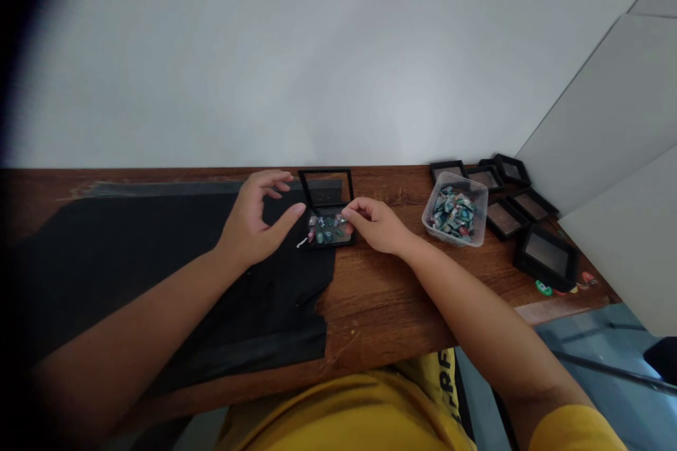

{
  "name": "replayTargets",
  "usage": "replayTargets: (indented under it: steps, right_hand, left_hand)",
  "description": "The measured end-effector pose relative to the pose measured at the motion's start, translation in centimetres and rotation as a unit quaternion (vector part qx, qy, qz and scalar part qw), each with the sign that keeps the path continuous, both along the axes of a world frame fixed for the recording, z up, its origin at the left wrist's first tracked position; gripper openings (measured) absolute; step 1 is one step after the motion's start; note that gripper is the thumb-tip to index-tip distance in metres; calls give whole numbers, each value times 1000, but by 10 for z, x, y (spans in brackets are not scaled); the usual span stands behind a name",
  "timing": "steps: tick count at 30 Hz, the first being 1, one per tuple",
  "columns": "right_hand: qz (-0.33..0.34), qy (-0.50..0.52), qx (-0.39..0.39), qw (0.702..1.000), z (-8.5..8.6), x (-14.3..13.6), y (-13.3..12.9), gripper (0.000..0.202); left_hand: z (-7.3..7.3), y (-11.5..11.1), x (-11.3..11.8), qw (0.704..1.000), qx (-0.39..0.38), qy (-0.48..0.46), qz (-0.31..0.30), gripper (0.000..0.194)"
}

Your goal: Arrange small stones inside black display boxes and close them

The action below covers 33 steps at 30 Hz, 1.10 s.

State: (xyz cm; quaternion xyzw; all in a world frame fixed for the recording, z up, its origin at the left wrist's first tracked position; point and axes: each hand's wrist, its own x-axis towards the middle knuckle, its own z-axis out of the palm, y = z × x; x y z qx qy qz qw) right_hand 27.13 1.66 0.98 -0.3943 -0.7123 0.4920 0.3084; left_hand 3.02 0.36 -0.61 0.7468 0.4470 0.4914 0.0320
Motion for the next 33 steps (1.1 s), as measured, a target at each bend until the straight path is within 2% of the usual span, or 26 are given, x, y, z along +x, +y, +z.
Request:
replayTargets:
  steps: [4, 8, 14, 20, 29, 33]
  right_hand:
    - [43, 57, -60, 996, 1, -2, -6, 35]
    - [85, 91, -83, 989, 2, -3, -9, 43]
    - [93, 118, -101, 984, 4, -6, -13, 46]
    - [87, 108, -119, 983, 6, -5, -14, 44]
    - [87, 90, -121, 985, 6, -3, -12, 40]
    - [77, 125, -117, 982, 6, -1, -9, 37]
  left_hand:
    - [11, -13, 11, 992, 13, 95, -86, 23]
    - [10, -18, 21, 983, 24, 123, -135, 19]
    - [8, -18, 21, 987, -7, 87, -135, 19]
    - [10, -18, 22, 986, -15, 59, -154, 9]
    - [9, -19, 25, 986, -49, 18, -161, 15]
    - [8, -20, 26, 982, -102, -40, -154, 17]
